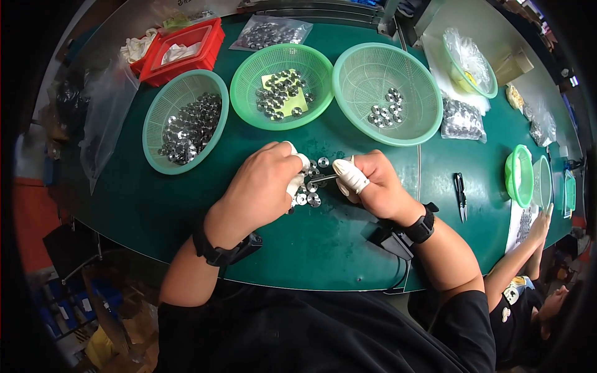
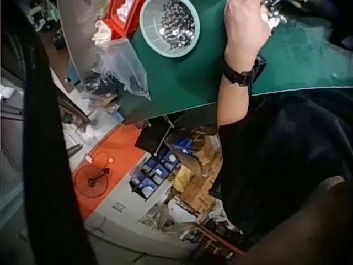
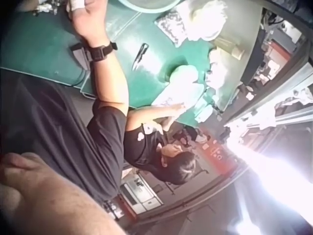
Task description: The person picks up a metal rod and a metal disc, slides the disc onto the rod, and then removes it. This process is repeated with several other metal discs, occasionally picking up a group of discs from a bowl.
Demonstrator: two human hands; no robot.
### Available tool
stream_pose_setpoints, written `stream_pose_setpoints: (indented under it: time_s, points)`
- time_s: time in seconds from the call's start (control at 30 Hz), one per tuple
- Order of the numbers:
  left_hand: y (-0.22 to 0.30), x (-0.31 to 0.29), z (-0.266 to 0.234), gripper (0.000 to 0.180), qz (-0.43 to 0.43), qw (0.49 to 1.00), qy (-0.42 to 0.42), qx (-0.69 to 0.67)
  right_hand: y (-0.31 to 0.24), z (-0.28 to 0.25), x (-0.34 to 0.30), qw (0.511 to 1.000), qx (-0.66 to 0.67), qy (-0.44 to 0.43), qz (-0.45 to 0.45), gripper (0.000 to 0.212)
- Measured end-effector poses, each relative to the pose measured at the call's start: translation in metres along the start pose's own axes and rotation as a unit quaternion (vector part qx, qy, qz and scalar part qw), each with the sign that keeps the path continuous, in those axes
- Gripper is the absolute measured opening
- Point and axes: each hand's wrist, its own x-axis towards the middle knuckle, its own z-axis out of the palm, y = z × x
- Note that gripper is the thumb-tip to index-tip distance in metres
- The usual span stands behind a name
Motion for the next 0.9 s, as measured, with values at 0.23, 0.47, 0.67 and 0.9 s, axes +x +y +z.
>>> stream_pose_setpoints:
  time_s: [0.23, 0.47, 0.67, 0.9]
  points:
    - [0.002, 0.001, 0.004, 0.012, -0.002, 0.999, -0.003, 0.051, -0.003, 0.0, 0.001, 1.0, -0.005, -0.008, 0.004, 0.047]
    - [0.001, -0.003, 0.002, 0.011, -0.089, 0.984, 0.082, -0.132, 0.005, 0.005, 0.002, 0.997, -0.011, 0.06, -0.036, 0.04]
    - [-0.005, -0.005, 0.008, 0.015, -0.219, 0.857, 0.09, -0.458, -0.001, 0.008, 0.004, 0.995, -0.063, 0.074, -0.02, 0.031]
    - [0.003, -0.004, 0.014, 0.017, -0.239, 0.837, 0.093, -0.482, 0.006, 0.007, 0.001, 0.987, -0.132, 0.073, -0.047, 0.023]
